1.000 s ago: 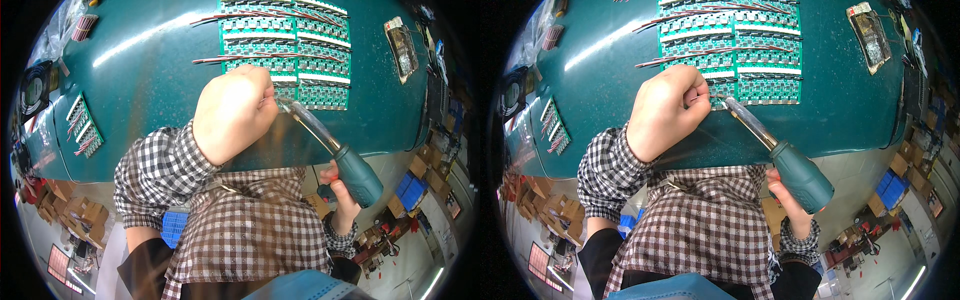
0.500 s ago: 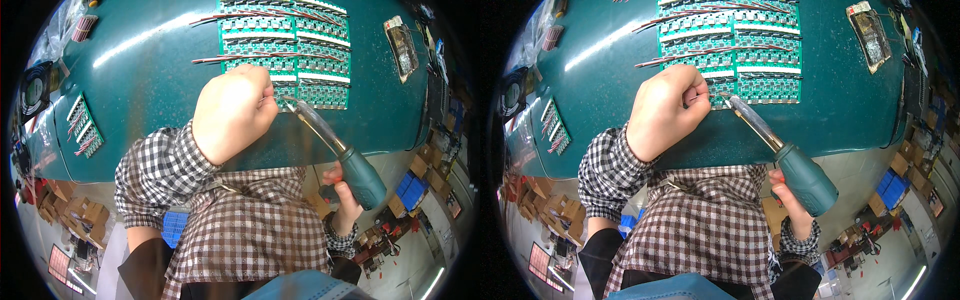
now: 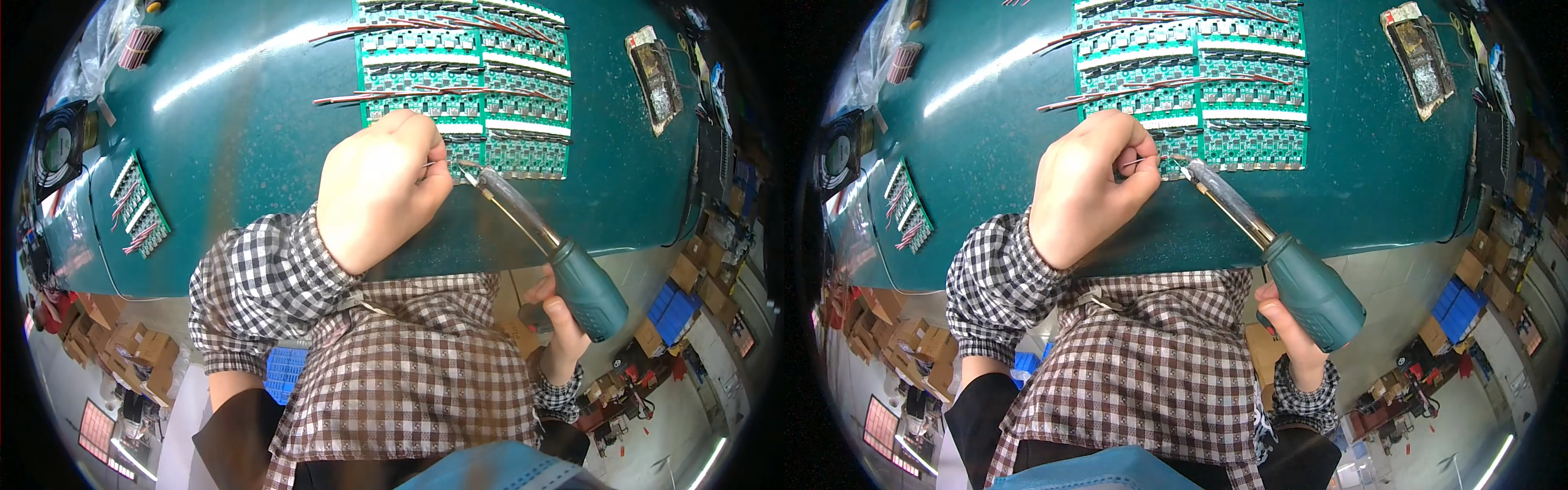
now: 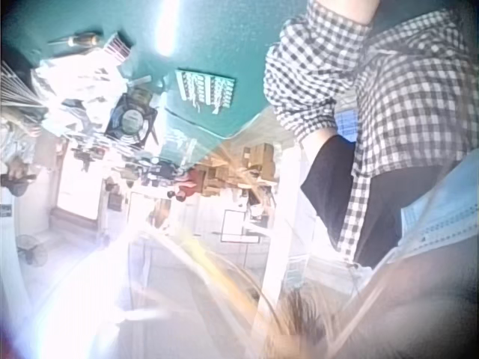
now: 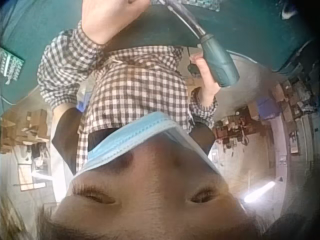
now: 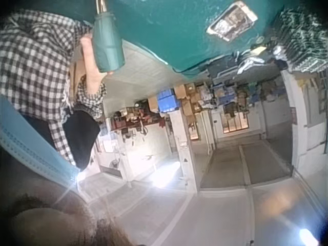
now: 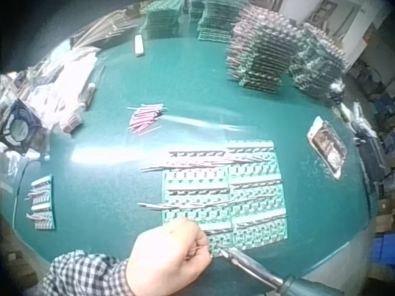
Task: The person uses a soldering iron to attach wires to a green circuit board. They repeatedly pick up solder wire, apply it to the board while heating the connection point with the iron, and then place the solder wire back on the table. The person works on multiple connection points across the board.
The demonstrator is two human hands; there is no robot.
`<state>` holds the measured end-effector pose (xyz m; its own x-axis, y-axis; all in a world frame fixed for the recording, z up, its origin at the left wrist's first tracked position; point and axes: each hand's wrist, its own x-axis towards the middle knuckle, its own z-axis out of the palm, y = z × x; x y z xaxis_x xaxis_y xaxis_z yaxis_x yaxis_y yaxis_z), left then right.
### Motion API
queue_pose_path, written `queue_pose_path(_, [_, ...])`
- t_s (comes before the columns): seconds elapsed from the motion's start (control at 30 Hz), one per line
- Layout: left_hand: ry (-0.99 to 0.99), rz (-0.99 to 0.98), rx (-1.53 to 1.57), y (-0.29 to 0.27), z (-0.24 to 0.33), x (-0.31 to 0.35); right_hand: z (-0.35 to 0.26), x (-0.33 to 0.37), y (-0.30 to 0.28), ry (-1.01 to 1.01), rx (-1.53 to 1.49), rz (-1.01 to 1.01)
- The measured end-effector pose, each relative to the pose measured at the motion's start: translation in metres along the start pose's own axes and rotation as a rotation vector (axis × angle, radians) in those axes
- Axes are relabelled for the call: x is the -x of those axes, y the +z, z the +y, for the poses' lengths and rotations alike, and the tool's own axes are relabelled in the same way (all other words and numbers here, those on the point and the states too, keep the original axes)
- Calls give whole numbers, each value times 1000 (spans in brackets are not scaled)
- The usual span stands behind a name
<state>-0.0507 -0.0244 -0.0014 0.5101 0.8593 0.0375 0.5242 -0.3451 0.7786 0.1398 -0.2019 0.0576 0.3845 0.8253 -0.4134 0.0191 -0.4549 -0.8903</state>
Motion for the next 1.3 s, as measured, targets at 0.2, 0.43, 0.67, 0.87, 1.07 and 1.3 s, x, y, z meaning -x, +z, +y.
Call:
queue_pose_path(0.2, [-6,-9,-15,0,0,0,2,0,-1,2,-20,-18])
queue_pose_path(0.43, [-14,-9,-23,0,0,0,2,0,-1,-32,10,-26])
queue_pose_path(0.67, [-16,3,-9,1,0,-1,5,0,-3,-37,10,-41])
queue_pose_path(0.87, [-21,-8,-24,-1,1,0,4,-2,-2,-44,7,-58])
queue_pose_path(1.07, [-11,-6,-7,0,1,-1,2,-2,-2,-29,-7,-58])
queue_pose_path(1.3, [-13,-8,-24,0,1,-1,1,1,0,-6,49,-28])
